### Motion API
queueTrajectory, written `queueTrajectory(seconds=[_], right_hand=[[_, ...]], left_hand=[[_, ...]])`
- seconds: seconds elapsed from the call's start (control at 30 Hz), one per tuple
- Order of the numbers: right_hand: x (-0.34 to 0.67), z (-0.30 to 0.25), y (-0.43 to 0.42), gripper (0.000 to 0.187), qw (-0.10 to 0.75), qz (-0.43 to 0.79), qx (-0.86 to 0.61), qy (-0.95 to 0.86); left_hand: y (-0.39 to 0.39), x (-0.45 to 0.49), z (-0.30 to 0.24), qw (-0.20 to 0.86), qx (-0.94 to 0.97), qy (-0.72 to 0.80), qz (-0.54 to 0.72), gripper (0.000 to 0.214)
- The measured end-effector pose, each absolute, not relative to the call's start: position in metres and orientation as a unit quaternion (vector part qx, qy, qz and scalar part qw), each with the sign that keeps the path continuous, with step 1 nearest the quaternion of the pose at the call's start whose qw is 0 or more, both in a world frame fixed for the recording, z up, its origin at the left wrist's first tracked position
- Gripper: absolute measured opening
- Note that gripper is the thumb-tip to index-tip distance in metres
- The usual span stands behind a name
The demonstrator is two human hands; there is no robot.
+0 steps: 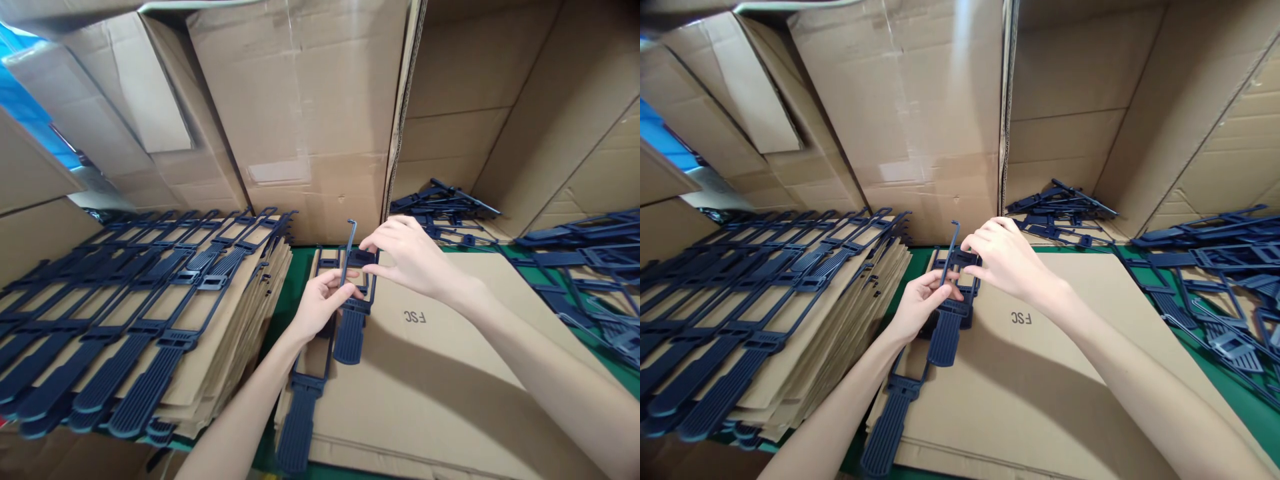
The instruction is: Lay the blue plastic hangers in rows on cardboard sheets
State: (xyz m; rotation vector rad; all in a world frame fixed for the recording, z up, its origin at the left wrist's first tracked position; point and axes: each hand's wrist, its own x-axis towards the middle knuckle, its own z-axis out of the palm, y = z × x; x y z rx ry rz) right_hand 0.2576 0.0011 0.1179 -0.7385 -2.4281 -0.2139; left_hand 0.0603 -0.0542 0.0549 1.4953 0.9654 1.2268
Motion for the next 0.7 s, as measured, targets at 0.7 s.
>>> queueTrajectory(seconds=[0.7], right_hand=[[0.259, 0.114, -0.01, 0.013, 0.039, 0.171, -0.251, -0.952]], left_hand=[[-0.038, 0.03, 0.038, 0.024, 0.836, 0.501, 0.224, 0.032]])
